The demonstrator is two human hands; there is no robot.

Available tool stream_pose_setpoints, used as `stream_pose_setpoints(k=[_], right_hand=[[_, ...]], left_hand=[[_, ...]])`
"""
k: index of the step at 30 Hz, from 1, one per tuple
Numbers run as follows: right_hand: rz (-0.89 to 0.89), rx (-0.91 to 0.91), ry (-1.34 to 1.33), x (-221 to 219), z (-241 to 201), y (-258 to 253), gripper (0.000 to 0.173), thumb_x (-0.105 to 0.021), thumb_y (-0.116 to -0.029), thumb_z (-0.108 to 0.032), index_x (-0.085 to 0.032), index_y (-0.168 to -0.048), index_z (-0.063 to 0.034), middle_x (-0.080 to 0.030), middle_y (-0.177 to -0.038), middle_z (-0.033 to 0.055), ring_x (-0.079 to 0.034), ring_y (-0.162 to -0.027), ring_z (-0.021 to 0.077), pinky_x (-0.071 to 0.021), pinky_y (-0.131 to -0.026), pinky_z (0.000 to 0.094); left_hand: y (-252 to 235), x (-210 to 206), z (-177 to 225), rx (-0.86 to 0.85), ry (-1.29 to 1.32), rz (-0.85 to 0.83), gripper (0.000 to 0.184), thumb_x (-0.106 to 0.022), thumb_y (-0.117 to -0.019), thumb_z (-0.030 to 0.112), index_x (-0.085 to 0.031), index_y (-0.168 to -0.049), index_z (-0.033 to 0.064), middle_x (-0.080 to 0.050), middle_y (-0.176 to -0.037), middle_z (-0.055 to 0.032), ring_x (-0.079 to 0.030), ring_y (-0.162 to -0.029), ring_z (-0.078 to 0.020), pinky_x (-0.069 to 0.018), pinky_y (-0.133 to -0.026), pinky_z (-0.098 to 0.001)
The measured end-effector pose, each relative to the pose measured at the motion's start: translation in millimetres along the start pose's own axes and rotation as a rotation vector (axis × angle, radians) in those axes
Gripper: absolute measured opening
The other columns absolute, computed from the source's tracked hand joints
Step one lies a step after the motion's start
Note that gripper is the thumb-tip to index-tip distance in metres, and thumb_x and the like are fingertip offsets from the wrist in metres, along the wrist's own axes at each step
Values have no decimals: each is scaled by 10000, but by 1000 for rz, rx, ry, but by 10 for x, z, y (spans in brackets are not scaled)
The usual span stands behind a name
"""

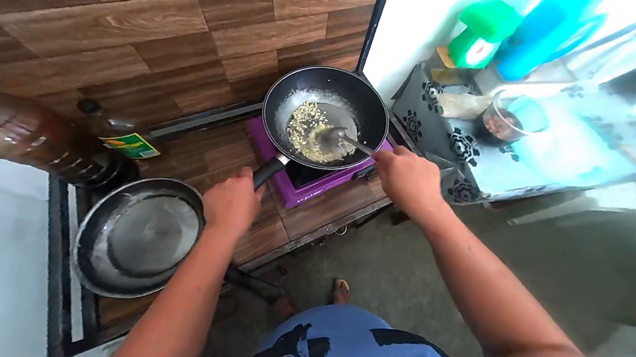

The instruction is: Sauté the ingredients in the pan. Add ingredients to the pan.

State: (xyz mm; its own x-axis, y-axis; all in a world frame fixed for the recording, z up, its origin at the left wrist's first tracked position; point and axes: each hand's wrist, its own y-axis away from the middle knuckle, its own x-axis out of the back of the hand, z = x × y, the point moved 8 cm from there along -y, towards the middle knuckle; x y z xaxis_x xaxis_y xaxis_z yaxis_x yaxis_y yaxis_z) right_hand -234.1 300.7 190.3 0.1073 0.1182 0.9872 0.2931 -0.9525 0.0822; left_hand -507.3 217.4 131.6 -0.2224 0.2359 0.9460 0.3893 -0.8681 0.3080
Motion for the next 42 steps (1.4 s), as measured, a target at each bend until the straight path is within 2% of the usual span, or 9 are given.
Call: stream_pose_setpoints(k=[6,10,14,17,21,25,29,34,42], right_hand=[[6,-88,-82,-101,-235,-717,313,-492,-1064,-223,-669,-1311,-148,-660,-1256,228,-681,-1045,448,-533,-796,642],[-54,51,-42,-210,-397,-505,301,-498,-1064,-222,-668,-1296,-134,-672,-1190,230,-690,-984,448,-540,-759,634],[-82,99,-64,29,-275,-155,271,-543,-1059,-258,-723,-1240,-167,-706,-1151,185,-694,-1009,420,-536,-773,641],[-64,-15,-114,98,-171,-345,276,-540,-1056,-247,-710,-1256,-161,-695,-1196,196,-673,-1082,430,-520,-820,655],[-38,-55,-126,-157,-351,-677,312,-527,-1045,-200,-674,-1316,-151,-654,-1259,240,-676,-1045,462,-537,-794,656],[-115,107,-61,-201,-482,-304,296,-507,-1067,-229,-672,-1302,-155,-680,-1169,208,-695,-975,429,-546,-750,620],[-16,186,-3,104,-88,248,211,-597,-1038,-238,-736,-1189,-188,-721,-1054,153,-709,-846,394,-548,-651,607],[26,134,11,501,232,579,193,-639,-1020,-236,-774,-1140,-166,-740,-1012,162,-713,-889,408,-535,-690,637],[-25,-26,-29,121,-226,-404,281,-534,-1056,-266,-723,-1236,-160,-706,-1165,214,-678,-1062,454,-513,-795,678]], left_hand=[[62,14,-102,7,4,-15,437,-589,-1045,360,-600,-1310,12,-690,-1117,-295,-665,-1095,-489,-504,-886,-667],[32,-8,-87,20,-24,-49,387,-595,-1043,308,-597,-1315,33,-693,-1137,-268,-665,-1111,-466,-514,-900,-644],[1,-22,-88,23,-22,-69,370,-612,-1030,247,-591,-1341,47,-687,-1154,-271,-659,-1121,-467,-510,-909,-645],[3,-14,-78,19,-25,-65,371,-626,-1015,212,-591,-1346,49,-688,-1145,-276,-658,-1115,-479,-509,-895,-657],[9,-3,-61,36,-49,-81,386,-608,-1026,227,-573,-1363,42,-679,-1173,-281,-650,-1140,-476,-504,-913,-654],[19,0,-57,38,-49,-100,389,-604,-1028,228,-573,-1366,36,-678,-1186,-277,-647,-1151,-471,-501,-927,-652],[12,-18,-82,36,-4,-80,374,-639,-1008,210,-589,-1330,27,-683,-1139,-288,-657,-1104,-492,-512,-877,-662],[10,-33,-107,27,51,-43,350,-666,-993,206,-611,-1283,19,-692,-1083,-293,-672,-1036,-511,-521,-820,-686],[25,-8,-99,30,62,-65,327,-654,-1001,194,-615,-1280,30,-696,-1085,-281,-676,-1040,-501,-528,-829,-677]])
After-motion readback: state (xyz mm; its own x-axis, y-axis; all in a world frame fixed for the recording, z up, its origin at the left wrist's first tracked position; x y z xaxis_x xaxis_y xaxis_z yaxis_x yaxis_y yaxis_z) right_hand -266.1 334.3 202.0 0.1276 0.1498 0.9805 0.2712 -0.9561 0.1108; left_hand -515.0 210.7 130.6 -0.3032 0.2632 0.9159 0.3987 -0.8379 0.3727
